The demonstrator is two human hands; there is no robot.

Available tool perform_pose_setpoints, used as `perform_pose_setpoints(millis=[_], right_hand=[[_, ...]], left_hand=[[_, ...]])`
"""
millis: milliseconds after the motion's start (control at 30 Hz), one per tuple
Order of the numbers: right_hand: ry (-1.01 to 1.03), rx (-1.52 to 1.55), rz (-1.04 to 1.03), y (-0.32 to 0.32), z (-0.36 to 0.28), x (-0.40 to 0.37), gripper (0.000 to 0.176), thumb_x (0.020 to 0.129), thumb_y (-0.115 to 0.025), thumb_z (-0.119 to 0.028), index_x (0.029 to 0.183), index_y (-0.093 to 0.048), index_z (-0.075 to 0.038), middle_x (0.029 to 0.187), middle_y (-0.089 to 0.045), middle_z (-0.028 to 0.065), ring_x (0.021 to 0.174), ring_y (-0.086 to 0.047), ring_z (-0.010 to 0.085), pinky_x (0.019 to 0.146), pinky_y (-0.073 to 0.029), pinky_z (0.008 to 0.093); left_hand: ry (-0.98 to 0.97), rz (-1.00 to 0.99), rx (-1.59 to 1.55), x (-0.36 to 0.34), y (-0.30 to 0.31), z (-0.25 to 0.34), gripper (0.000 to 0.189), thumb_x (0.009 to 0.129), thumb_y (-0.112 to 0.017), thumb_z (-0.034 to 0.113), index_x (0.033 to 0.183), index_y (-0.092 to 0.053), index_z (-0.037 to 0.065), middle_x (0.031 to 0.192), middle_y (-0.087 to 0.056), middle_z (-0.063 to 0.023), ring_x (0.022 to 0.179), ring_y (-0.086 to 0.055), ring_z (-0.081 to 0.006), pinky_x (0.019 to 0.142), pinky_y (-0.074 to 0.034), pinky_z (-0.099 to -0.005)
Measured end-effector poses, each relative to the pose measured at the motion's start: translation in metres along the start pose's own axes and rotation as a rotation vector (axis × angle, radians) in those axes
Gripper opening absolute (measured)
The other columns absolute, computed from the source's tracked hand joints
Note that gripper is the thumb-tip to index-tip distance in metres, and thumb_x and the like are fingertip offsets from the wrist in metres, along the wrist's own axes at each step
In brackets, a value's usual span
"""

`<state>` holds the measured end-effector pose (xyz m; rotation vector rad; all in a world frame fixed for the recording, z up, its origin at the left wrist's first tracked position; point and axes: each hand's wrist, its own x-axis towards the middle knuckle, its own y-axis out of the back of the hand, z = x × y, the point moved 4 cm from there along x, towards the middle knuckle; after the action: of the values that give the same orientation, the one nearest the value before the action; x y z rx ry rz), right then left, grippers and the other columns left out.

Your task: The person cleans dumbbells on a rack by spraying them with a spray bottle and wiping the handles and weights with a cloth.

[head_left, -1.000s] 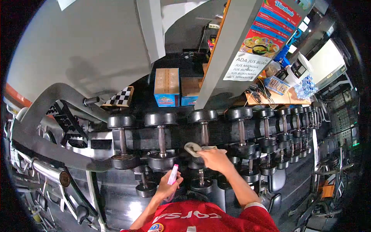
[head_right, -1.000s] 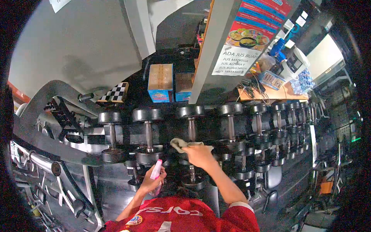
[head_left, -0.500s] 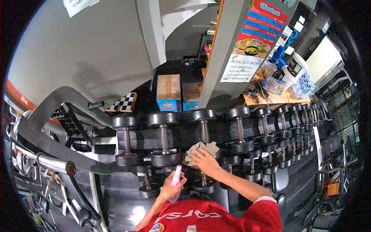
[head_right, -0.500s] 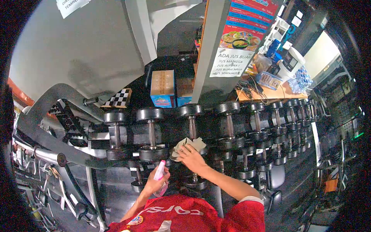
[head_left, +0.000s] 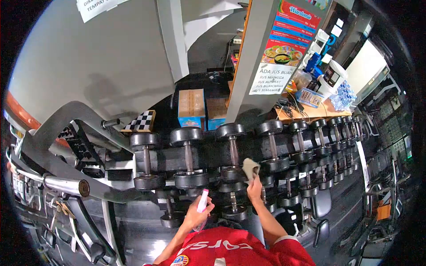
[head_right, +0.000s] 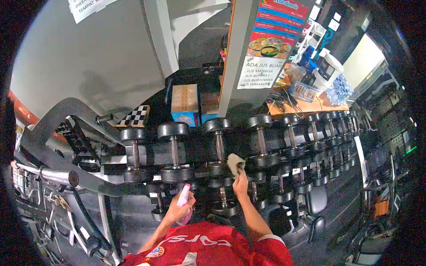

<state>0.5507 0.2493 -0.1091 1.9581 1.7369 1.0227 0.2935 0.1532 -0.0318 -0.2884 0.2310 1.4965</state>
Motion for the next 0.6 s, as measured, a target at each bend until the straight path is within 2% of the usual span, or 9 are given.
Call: perform_pose_setpoints(millis=[67,100,200,267,333,367,400,467,600], right_hand=[[-0.635,0.204,-0.039,-0.008,0.018,-0.002,0.03,0.089,-0.04,-0.004,0.117,-0.048,0.004,0.125,-0.048,0.0269,0.116,-0.046,0.04,0.094,-0.04,0.0369],[-0.465,0.265,0.083,-0.023,0.041,-0.008,0.029,0.09,-0.044,-0.005,0.117,-0.049,0.004,0.108,-0.056,0.026,0.1,-0.052,0.0427,0.083,-0.044,0.0377],[-0.301,0.231,0.353,-0.034,0.041,-0.01,0.027,0.091,-0.044,-0.005,0.116,-0.049,0.004,0.103,-0.057,0.0265,0.095,-0.054,0.0424,0.082,-0.044,0.0371],[-0.345,0.236,0.327,-0.008,0.005,-0.006,0.023,0.092,-0.042,-0.005,0.112,-0.05,0.005,0.104,-0.056,0.0268,0.097,-0.053,0.0425,0.085,-0.043,0.0378],[-0.533,0.177,0.022,-0.003,-0.015,-0.003,0.025,0.09,-0.043,-0.003,0.112,-0.051,0.006,0.107,-0.056,0.026,0.106,-0.05,0.0424,0.095,-0.038,0.0358],[-0.028,0.012,0.289,-0.004,-0.027,-0.004,0.014,0.086,-0.046,0.0,0.096,-0.054,0.005,0.09,-0.057,0.0236,0.099,-0.051,0.0439,0.095,-0.04,0.0419],[0.182,-0.109,0.136,0.001,-0.048,0.004,0.012,0.081,-0.049,0.0,0.089,-0.057,0.004,0.089,-0.058,0.0212,0.102,-0.052,0.0407,0.097,-0.037,0.049],[0.469,-0.294,-0.13,-0.002,-0.092,0.013,0.022,0.076,-0.054,-0.007,0.094,-0.066,-0.011,0.113,-0.06,0.0095,0.122,-0.044,0.0305,0.108,-0.024,0.0516],[0.749,-0.568,-0.355,-0.038,-0.106,0.013,0.022,0.081,-0.051,-0.014,0.095,-0.068,-0.015,0.116,-0.06,0.0049,0.126,-0.039,0.029,0.108,-0.019,0.0541]], left_hand=[[-0.005,-0.003,-0.015,-0.003,-0.002,-0.001,0.026,0.083,-0.067,0.013,0.102,-0.053,0.004,0.081,-0.058,-0.0023,0.057,-0.056,-0.0096,0.051,-0.047,-0.0251],[-0.005,-0.001,-0.027,-0.005,-0.002,-0.002,0.025,0.082,-0.067,0.012,0.102,-0.053,0.004,0.081,-0.058,-0.0024,0.057,-0.056,-0.0096,0.05,-0.047,-0.025],[-0.01,0.008,-0.037,-0.011,-0.004,-0.001,0.024,0.082,-0.066,0.01,0.101,-0.053,0.003,0.081,-0.057,-0.0026,0.057,-0.056,-0.0096,0.05,-0.047,-0.0248],[-0.006,0.017,-0.035,-0.014,-0.002,-0.003,0.024,0.082,-0.066,0.009,0.101,-0.053,0.003,0.08,-0.057,-0.0026,0.057,-0.056,-0.0096,0.05,-0.047,-0.0247],[0.006,0.003,-0.023,-0.014,0.0,-0.008,0.023,0.082,-0.065,0.008,0.102,-0.054,0.004,0.081,-0.057,-0.0028,0.056,-0.056,-0.0097,0.05,-0.047,-0.0246],[0.008,0.001,-0.023,-0.013,0.0,-0.008,0.023,0.082,-0.065,0.008,0.102,-0.054,0.004,0.081,-0.057,-0.0028,0.056,-0.056,-0.0097,0.05,-0.047,-0.0246],[0.021,0.008,-0.024,-0.012,0.001,-0.009,0.023,0.082,-0.065,0.008,0.102,-0.054,0.004,0.08,-0.057,-0.0027,0.056,-0.056,-0.0097,0.049,-0.047,-0.0246],[0.037,0.009,-0.023,-0.011,0.0,-0.007,0.023,0.082,-0.065,0.008,0.102,-0.054,0.004,0.08,-0.057,-0.0026,0.056,-0.056,-0.0096,0.049,-0.047,-0.0245],[-0.015,-0.011,0.008,-0.009,0.0,0.003,0.023,0.082,-0.065,0.009,0.101,-0.053,0.002,0.079,-0.057,-0.0027,0.056,-0.056,-0.0098,0.049,-0.047,-0.0246]])
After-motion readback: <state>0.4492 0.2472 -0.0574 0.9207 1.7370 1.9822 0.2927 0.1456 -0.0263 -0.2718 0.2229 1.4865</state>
